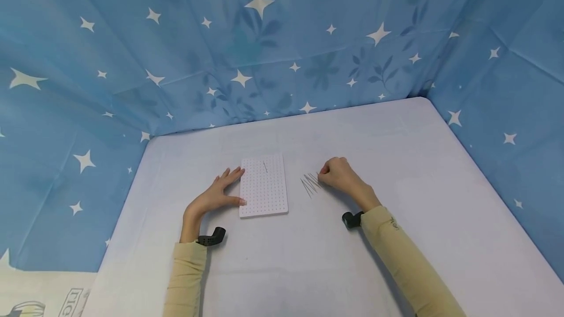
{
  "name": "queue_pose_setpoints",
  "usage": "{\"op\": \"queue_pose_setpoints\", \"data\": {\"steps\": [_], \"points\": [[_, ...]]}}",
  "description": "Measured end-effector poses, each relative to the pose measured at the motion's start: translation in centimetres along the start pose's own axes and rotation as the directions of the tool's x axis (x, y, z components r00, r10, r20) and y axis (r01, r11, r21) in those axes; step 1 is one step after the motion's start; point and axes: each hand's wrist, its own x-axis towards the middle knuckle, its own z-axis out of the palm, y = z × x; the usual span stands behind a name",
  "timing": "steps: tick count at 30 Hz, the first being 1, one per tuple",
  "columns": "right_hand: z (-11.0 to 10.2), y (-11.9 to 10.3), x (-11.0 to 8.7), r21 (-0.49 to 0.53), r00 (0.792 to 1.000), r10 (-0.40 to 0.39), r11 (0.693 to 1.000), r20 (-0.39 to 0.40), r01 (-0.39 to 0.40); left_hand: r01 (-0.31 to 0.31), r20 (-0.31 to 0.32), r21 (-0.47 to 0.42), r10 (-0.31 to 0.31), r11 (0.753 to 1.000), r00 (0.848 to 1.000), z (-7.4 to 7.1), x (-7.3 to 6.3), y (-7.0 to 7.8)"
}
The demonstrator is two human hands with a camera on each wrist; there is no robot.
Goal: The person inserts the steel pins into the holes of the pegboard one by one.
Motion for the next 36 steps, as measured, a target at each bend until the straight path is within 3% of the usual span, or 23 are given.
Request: {"op": "queue_pose_setpoints", "data": {"steps": [7,12,27,36], "points": [[-0.4,0.6,-0.3,0.099,0.995,0.070,0.992,0.067,-0.077,0.008,0.001,0.002,-0.008,1.000,1.000,0.3,-0.1,0.0],[-0.5,0.6,-0.5,0.119,0.994,0.089,0.988,0.071,-0.097,0.017,0.009,0.008,-0.017,1.000,1.000,0.3,0.0,-0.1],[-0.8,0.0,-0.2,0.244,0.994,0.059,0.966,0.094,-0.081,0.010,0.002,-0.009,-0.010,1.000,1.000,0.4,-0.1,-0.4],[-0.8,-1.2,0.0,0.343,0.996,0.029,0.937,0.090,-0.059,0.017,-0.011,-0.009,-0.017,1.000,1.000,0.2,-0.4,-0.5]]}}
